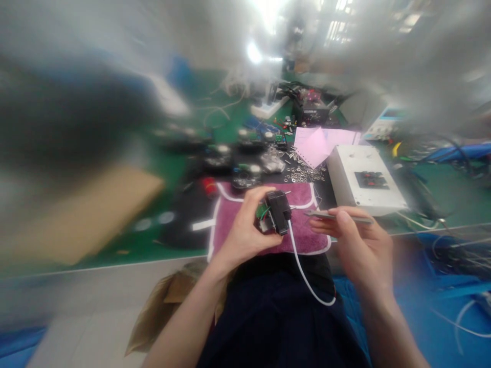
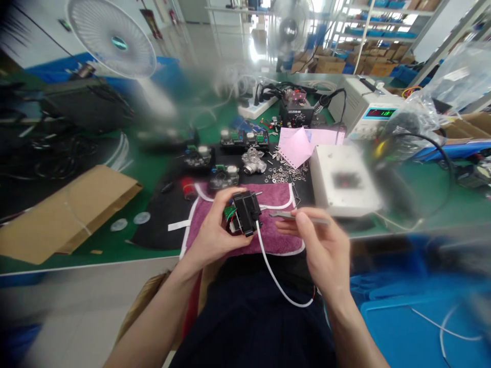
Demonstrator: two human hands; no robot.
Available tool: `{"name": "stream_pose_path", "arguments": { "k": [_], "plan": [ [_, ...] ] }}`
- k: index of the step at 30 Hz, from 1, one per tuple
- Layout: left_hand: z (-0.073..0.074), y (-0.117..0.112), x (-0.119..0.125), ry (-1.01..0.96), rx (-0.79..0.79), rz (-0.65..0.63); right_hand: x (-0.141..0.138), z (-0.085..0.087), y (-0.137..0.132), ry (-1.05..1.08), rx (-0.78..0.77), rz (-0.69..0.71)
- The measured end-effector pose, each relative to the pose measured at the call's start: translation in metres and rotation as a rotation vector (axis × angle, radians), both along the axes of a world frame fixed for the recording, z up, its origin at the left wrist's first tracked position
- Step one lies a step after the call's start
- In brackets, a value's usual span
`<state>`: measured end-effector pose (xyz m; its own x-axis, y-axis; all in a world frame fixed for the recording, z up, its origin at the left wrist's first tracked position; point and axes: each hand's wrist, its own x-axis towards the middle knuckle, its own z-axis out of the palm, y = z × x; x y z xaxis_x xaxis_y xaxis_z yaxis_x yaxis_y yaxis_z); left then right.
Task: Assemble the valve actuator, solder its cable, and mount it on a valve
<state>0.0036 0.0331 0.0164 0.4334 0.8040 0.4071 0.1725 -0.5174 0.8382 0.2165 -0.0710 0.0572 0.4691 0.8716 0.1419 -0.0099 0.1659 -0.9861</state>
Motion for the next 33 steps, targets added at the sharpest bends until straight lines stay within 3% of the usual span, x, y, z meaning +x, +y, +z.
{"name": "stream_pose_path", "arguments": {
  "k": [6,10,14,22,25,30,33],
  "plan": [
    [0.001,-0.002,0.000,0.009,0.012,0.021,-0.010,0.001,-0.009,-0.224,0.047,0.089],
    [0.001,-0.002,-0.001,0.023,0.026,0.019,-0.018,-0.002,-0.008,-0.448,0.037,0.074],
    [0.000,-0.002,-0.001,0.019,0.035,0.019,-0.023,0.005,-0.010,-0.675,0.064,0.085],
    [-0.002,-0.004,0.000,0.002,0.103,0.012,-0.026,0.015,-0.017,-0.724,0.026,0.026],
    [-0.003,-0.005,0.000,-0.009,0.114,-0.001,-0.024,0.012,-0.015,-0.595,-0.018,0.026],
    [-0.001,-0.005,0.000,-0.006,0.095,-0.002,-0.015,-0.003,-0.005,0.009,-0.059,0.141],
    [0.001,-0.005,-0.001,-0.006,0.092,-0.009,-0.012,-0.011,0.001,0.169,-0.073,0.157]
  ]
}}
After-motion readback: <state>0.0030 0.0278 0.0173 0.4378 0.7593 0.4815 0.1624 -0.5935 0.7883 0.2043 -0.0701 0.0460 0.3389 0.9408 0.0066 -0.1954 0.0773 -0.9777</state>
